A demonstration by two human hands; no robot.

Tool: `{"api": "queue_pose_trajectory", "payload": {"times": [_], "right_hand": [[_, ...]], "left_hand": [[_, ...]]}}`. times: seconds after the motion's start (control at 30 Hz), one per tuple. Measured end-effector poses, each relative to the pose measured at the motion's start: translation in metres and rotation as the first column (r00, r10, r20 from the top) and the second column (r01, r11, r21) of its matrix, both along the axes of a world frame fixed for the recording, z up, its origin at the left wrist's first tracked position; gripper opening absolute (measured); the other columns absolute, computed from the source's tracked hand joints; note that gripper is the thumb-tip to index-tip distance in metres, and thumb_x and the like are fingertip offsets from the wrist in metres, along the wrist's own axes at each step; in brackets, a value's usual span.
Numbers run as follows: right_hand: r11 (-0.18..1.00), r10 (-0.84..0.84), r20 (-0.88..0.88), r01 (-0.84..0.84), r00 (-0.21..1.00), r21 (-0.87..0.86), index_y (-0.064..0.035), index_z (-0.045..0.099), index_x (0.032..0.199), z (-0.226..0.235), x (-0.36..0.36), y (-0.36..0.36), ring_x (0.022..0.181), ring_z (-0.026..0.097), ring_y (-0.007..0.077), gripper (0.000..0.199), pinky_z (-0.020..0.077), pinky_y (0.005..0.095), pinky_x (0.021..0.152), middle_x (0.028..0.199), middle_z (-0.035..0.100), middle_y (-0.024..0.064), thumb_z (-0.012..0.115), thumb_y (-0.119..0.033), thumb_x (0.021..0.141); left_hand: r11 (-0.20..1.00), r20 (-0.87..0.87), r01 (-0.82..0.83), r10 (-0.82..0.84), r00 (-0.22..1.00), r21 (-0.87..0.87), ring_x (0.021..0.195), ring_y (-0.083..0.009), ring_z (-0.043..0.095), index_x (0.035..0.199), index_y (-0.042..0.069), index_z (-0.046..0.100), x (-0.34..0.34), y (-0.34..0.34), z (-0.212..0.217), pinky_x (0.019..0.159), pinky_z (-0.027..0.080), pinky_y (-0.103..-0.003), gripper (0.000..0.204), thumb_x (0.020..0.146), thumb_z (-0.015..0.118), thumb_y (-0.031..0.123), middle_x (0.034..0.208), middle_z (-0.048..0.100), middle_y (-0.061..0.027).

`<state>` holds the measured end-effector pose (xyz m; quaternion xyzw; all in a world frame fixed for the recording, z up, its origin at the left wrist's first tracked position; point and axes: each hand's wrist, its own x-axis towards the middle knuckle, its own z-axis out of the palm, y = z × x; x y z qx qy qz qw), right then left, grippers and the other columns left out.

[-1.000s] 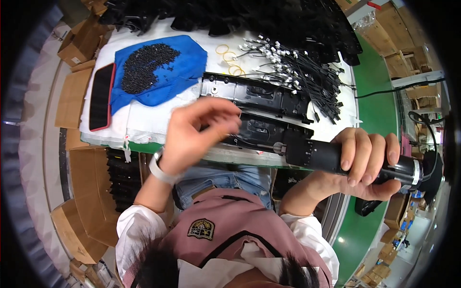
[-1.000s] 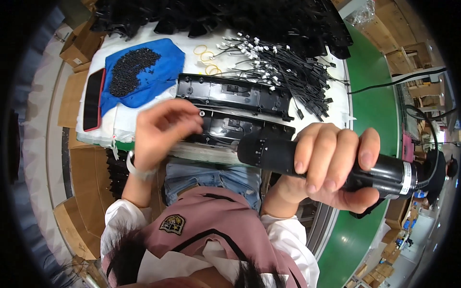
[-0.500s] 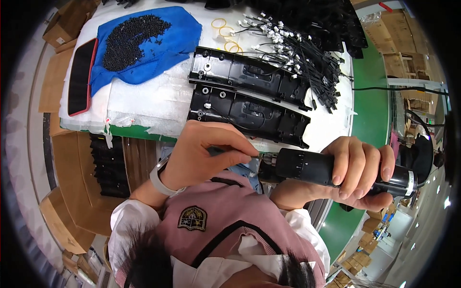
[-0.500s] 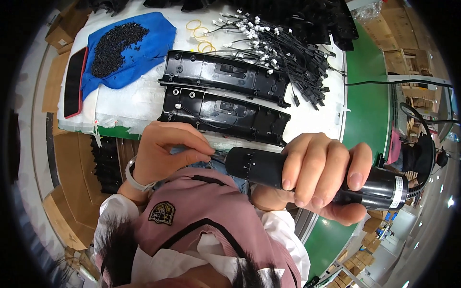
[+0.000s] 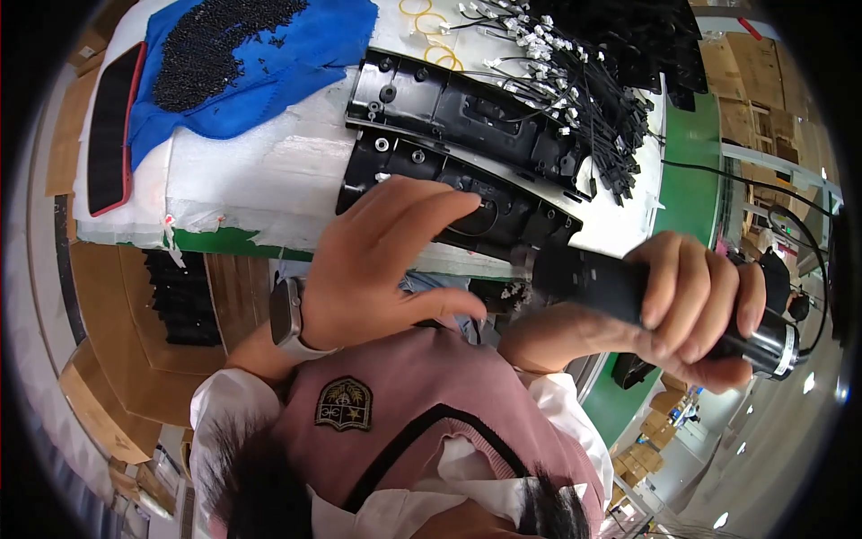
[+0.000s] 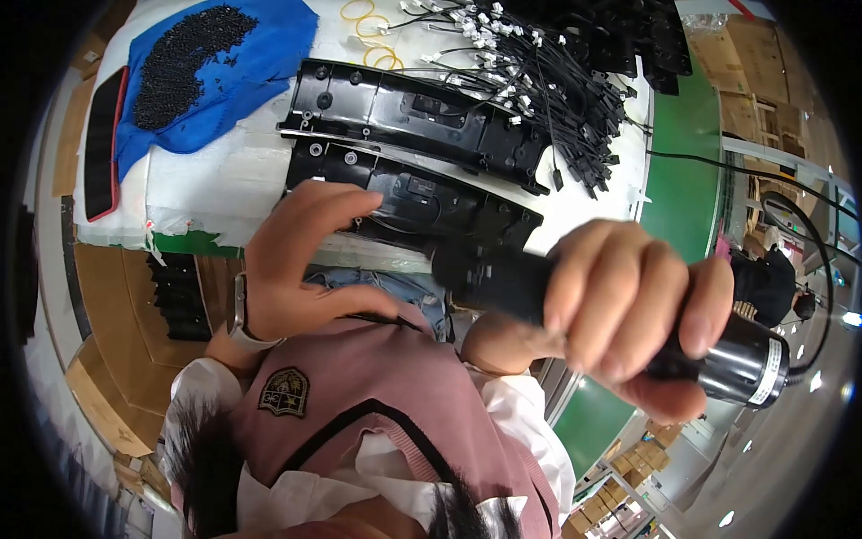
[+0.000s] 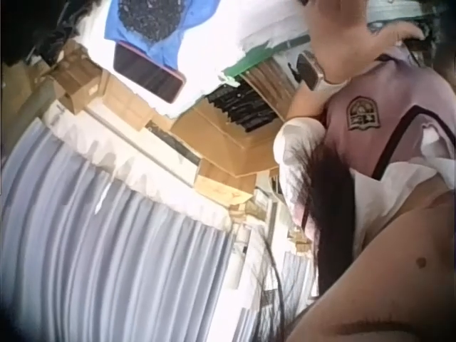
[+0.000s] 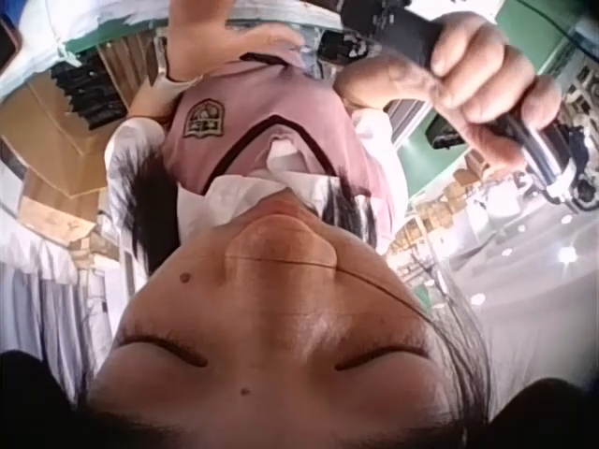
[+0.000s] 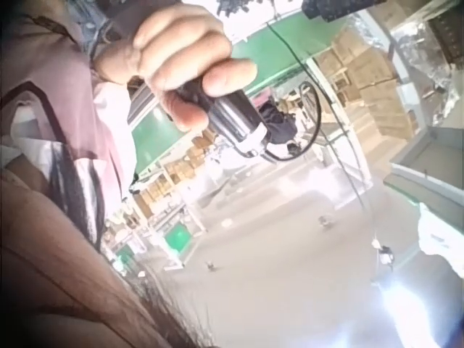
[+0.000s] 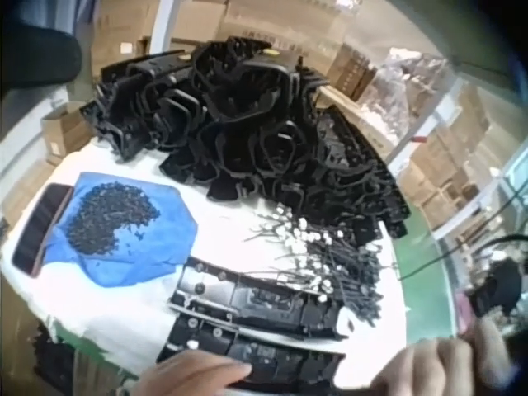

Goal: Assembling components into plastic cartridge housings using an electric screwdriver.

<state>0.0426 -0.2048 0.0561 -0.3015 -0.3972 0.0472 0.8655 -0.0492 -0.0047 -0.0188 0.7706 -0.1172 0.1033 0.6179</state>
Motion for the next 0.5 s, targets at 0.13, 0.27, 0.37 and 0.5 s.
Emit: {"api": "queue_pose_trajectory", "payload": {"times": [0.13, 0.27, 0.37, 0.5], "right_hand": [[0.948, -0.050, 0.167, 0.099, 0.985, -0.302, -0.0098, 0.044, 0.112, -0.012, 0.019, -0.001, 0.052, 0.054, 0.0118, 0.043, 0.0441, 0.0281, 0.050, 0.073, 0.056, 0.0010, 0.067, -0.039, 0.089], [0.930, -0.017, 0.184, 0.083, 0.983, -0.359, -0.0091, 0.043, 0.114, -0.019, 0.027, 0.004, 0.053, 0.053, 0.0124, 0.046, 0.0431, 0.0286, 0.052, 0.075, 0.055, 0.0012, 0.065, -0.041, 0.089], [0.919, 0.014, 0.177, 0.057, 0.984, -0.390, -0.0087, 0.043, 0.114, -0.020, 0.030, 0.009, 0.054, 0.053, 0.0125, 0.048, 0.0426, 0.0285, 0.052, 0.075, 0.055, 0.0016, 0.066, -0.041, 0.089], [0.896, -0.095, 0.081, 0.121, 0.992, -0.428, -0.0113, 0.052, 0.104, -0.021, 0.027, 0.016, 0.047, 0.051, 0.0081, 0.041, 0.0382, 0.0253, 0.050, 0.064, 0.053, -0.0032, 0.070, -0.041, 0.083]], "left_hand": [[0.850, 0.262, -0.189, 0.062, 0.963, 0.492, 0.101, -0.0288, 0.059, 0.102, 0.002, 0.064, -0.002, -0.011, -0.026, 0.081, 0.049, -0.039, 0.041, 0.065, 0.076, 0.016, 0.103, 0.063, -0.0109], [0.715, 0.278, -0.226, 0.046, 0.959, 0.661, 0.103, -0.0237, 0.062, 0.099, 0.002, 0.068, -0.004, -0.016, -0.032, 0.081, 0.046, -0.040, 0.033, 0.068, 0.070, 0.015, 0.108, 0.066, -0.0097], [0.711, 0.260, -0.216, 0.048, 0.964, 0.669, 0.104, -0.0225, 0.063, 0.100, 0.003, 0.068, -0.003, -0.016, -0.032, 0.079, 0.046, -0.038, 0.032, 0.071, 0.068, 0.016, 0.108, 0.067, -0.0085], [0.690, 0.256, -0.211, 0.038, 0.966, 0.693, 0.103, -0.0217, 0.063, 0.100, 0.003, 0.068, -0.002, -0.015, -0.032, 0.078, 0.046, -0.037, 0.030, 0.074, 0.066, 0.017, 0.107, 0.068, -0.0080]]}}
